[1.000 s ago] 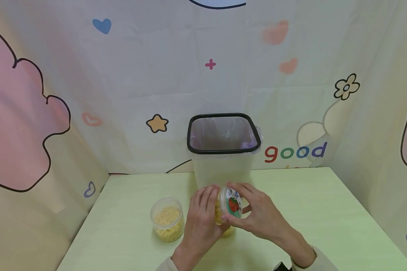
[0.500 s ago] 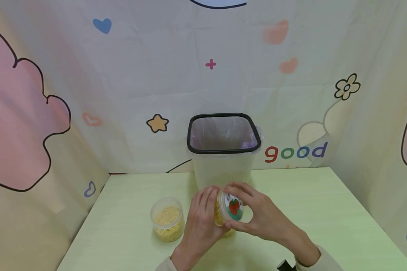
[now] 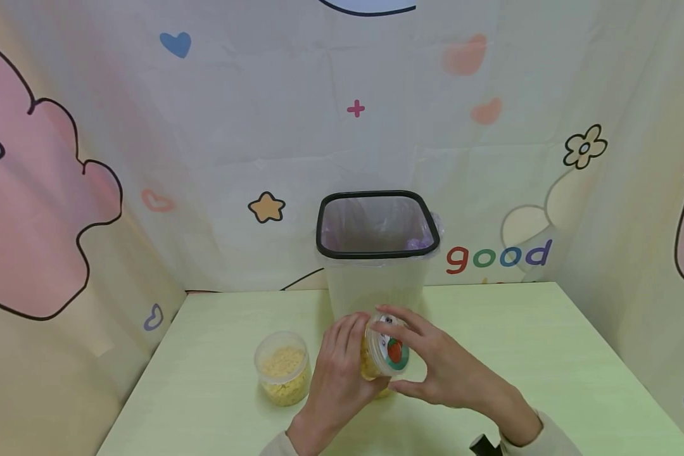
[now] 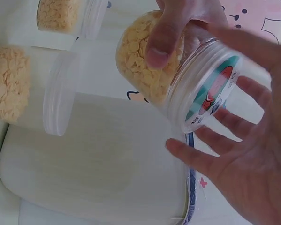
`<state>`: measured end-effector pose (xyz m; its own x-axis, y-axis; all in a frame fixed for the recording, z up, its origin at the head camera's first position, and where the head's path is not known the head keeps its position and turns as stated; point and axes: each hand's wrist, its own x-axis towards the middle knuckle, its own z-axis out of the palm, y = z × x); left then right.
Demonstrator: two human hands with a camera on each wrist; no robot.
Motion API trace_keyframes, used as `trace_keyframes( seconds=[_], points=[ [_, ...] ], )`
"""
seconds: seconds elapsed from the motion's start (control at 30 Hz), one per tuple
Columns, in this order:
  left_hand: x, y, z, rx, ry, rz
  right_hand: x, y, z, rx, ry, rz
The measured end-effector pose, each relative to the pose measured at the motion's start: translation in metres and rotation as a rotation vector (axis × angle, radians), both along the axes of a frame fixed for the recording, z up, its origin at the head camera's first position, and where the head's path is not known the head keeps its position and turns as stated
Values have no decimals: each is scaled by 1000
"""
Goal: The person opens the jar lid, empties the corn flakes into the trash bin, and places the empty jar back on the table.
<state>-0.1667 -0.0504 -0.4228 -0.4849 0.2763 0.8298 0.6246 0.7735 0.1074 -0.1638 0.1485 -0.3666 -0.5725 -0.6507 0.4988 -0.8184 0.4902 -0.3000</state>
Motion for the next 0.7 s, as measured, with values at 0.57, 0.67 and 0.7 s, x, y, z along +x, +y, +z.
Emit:
trace_keyframes(
  seconds=[0.57, 0.67, 0.7],
  points=[
    [-2, 2, -1, 12, 7, 7, 12, -17, 11, -30, -192, -464],
    [-2, 2, -1, 2, 10, 11, 11, -20, 10, -15, -218, -486],
    [-1, 2, -1, -2, 10, 11, 11, -21, 10, -12, -221, -488]
  ],
)
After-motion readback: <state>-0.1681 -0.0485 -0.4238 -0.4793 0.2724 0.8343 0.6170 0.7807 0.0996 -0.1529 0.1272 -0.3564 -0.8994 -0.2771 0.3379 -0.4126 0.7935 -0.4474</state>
